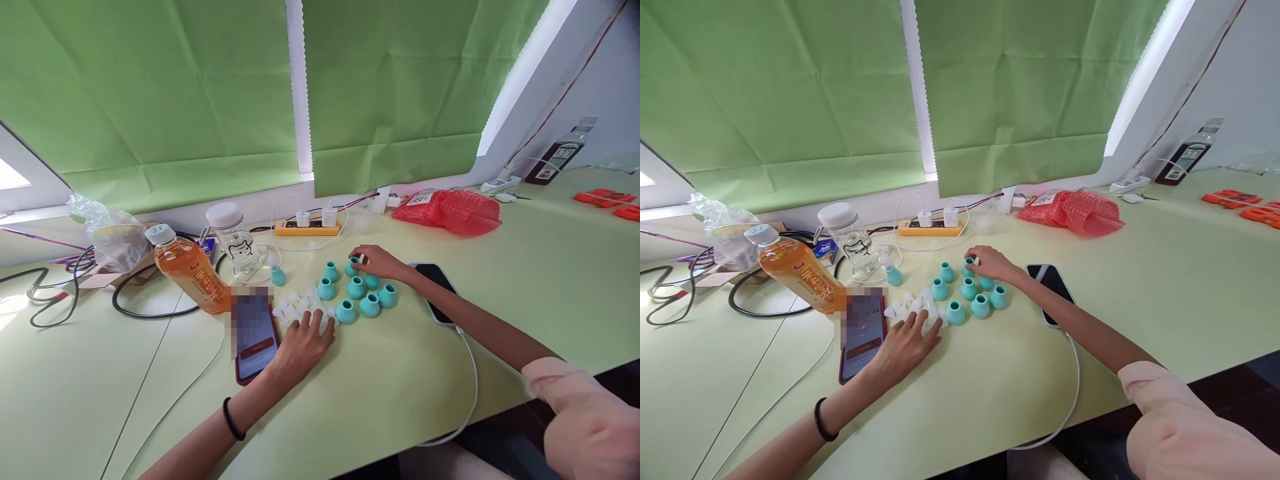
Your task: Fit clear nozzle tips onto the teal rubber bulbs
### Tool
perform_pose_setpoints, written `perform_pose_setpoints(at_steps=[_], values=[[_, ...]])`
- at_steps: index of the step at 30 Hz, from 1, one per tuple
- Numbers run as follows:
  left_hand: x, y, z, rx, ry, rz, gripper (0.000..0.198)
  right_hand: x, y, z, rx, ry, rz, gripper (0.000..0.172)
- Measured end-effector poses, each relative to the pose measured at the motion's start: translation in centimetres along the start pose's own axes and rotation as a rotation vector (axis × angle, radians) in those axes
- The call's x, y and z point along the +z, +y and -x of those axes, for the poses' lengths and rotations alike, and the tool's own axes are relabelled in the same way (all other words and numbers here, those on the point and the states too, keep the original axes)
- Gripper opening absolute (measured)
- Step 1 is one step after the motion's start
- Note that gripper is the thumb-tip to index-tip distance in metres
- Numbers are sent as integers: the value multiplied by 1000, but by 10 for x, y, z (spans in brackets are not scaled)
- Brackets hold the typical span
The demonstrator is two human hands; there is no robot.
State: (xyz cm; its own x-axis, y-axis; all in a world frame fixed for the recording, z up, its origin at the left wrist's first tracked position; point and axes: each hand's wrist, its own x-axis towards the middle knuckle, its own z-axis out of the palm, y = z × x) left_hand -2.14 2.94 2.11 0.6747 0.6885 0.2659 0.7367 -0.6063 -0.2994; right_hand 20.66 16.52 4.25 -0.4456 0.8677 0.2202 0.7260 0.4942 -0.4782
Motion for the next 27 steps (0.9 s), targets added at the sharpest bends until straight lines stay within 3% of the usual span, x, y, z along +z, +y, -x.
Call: perform_pose_setpoints(at_steps=[6,10,14,17,19,21,23,24,26,27], values=[[7,-6,-3,-54,-46,93,43,1,-1,3,-28,35,26,20],[-11,-29,-13,-149,-15,244,69,-3,-9,6,-48,158,38,23],[-22,-81,-36,-462,237,184,54,-13,-29,17,-100,334,15,16],[-8,-112,-52,-552,120,238,36,-17,-49,34,-292,541,-48,7],[1,-120,-56,-541,68,284,24,-17,-62,48,-438,657,-71,5],[-1,-117,-54,-530,70,300,22,-14,-74,63,-532,714,-89,10],[-19,-105,-47,-532,134,323,25,-8,-86,77,-561,715,-141,20],[-32,-96,-41,-537,183,343,27,-4,-92,83,-540,690,-193,27],[-62,-73,-31,-490,334,596,26,4,-104,93,-448,568,-364,45],[-76,-60,-26,-443,328,731,25,9,-109,97,-387,472,-489,53]])
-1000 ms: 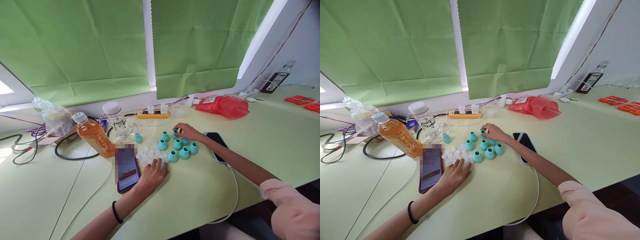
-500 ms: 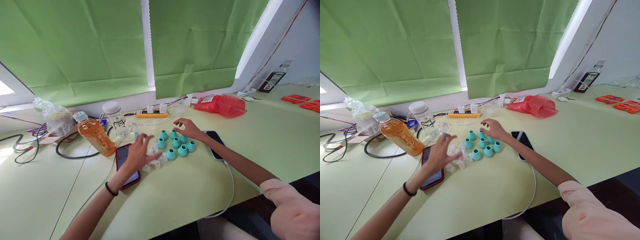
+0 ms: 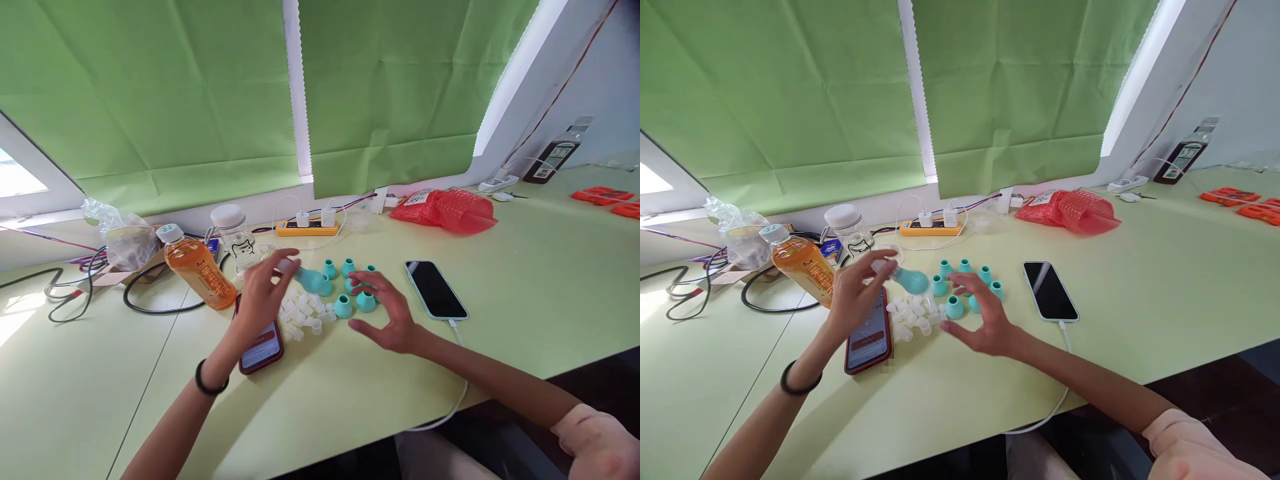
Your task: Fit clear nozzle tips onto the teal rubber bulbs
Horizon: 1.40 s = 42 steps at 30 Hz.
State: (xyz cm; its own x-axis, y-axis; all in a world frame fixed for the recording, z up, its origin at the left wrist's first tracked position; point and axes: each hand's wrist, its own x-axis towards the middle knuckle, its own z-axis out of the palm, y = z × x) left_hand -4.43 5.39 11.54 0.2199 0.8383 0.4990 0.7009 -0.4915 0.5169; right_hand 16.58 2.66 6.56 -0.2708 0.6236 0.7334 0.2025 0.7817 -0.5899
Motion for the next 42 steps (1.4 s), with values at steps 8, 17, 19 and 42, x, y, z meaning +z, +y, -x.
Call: perform_pose_setpoints(at_steps=[8,17,19,42], values=[[26,34,25,26,-231,104,27,27,-2,23,737,-269,-774,24],[51,13,6,397,-123,-508,48,18,21,28,231,-98,208,16],[54,17,-1,441,-48,-582,46,17,25,27,175,-52,363,18],[30,2,-4,214,-458,-85,27,21,25,27,242,71,213,21]])
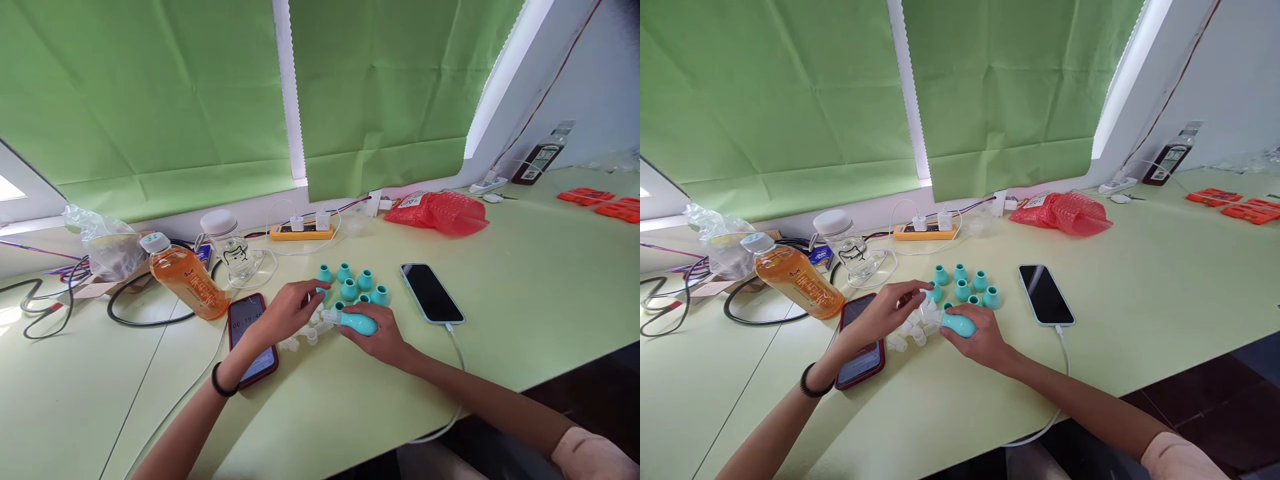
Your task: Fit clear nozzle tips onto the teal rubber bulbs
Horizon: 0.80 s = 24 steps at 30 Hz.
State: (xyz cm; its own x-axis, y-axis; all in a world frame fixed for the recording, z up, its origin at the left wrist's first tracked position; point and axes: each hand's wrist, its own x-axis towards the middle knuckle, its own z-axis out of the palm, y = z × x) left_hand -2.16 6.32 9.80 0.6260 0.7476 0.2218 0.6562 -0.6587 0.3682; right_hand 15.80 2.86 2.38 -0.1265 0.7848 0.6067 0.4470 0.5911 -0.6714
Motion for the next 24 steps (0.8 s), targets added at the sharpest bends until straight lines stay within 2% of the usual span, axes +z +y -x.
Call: perform_pose_setpoints(at_steps=[2,5,10,13,15,19,22,24], values=[[-7,10,5,86,-53,-7,28,-1,-1,0,-8,5,-3,20],[-4,18,7,141,-123,-144,24,-1,-3,0,-1,-1,-15,19],[12,22,4,246,-118,-374,20,0,-2,0,67,-6,12,17],[14,23,4,298,-103,-467,21,1,-1,1,35,22,64,16],[13,22,3,302,-102,-442,22,2,2,3,-35,34,98,16],[8,16,1,327,-145,-210,23,3,6,7,-138,-25,162,18],[8,16,0,293,-155,-122,21,3,6,8,-144,-59,164,17],[7,16,0,250,-137,-77,20,2,3,6,-79,-50,117,16]])
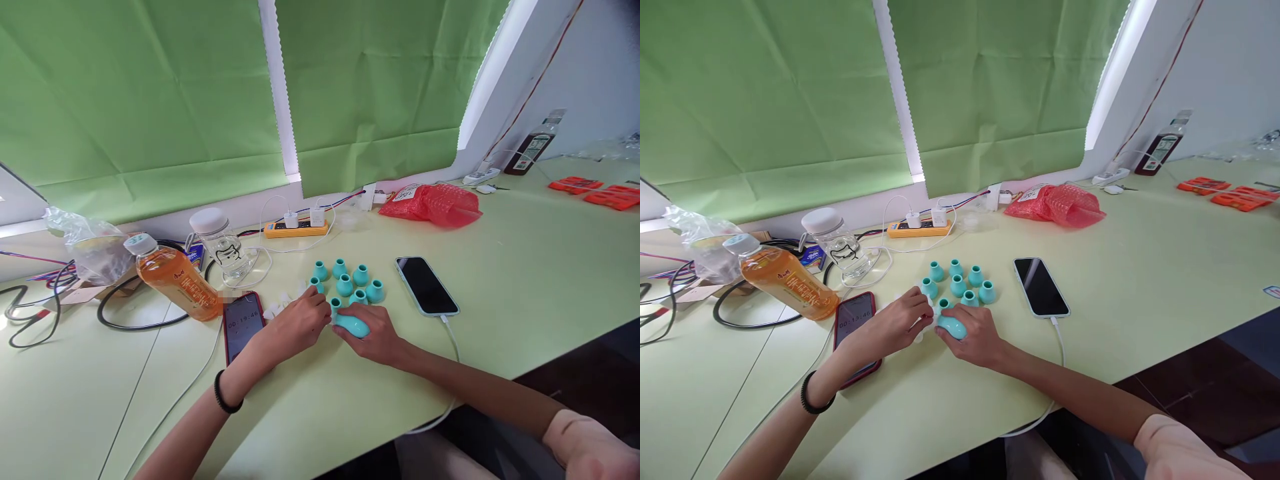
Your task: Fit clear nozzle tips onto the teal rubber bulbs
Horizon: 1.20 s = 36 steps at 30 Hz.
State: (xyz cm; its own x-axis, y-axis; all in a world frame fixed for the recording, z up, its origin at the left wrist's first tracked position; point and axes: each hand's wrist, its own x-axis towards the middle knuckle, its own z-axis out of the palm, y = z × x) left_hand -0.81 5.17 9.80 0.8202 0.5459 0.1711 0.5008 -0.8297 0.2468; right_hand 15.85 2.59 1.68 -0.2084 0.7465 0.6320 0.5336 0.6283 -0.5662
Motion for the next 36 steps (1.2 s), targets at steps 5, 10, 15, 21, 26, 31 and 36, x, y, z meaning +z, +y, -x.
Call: perform_pose_setpoints(at_steps=[5,10,15,21,26,31,36], values=[[-16,-15,4,-198,130,428,18,-6,-8,-7,326,-25,-215,18],[-5,-50,6,-368,120,250,21,-10,-11,-10,382,-6,-331,18],[24,-73,2,-406,49,81,16,-12,-12,-10,335,17,-332,16],[9,-49,3,-413,122,7,35,-7,-12,-7,431,-72,-429,18],[18,0,-2,-310,169,1,42,-3,-16,-6,566,-225,-787,20],[37,15,-5,-329,176,483,51,-10,-15,-9,581,-393,-982,24],[22,6,-4,-321,61,1108,51,-19,-4,-10,503,-654,-1149,25]])
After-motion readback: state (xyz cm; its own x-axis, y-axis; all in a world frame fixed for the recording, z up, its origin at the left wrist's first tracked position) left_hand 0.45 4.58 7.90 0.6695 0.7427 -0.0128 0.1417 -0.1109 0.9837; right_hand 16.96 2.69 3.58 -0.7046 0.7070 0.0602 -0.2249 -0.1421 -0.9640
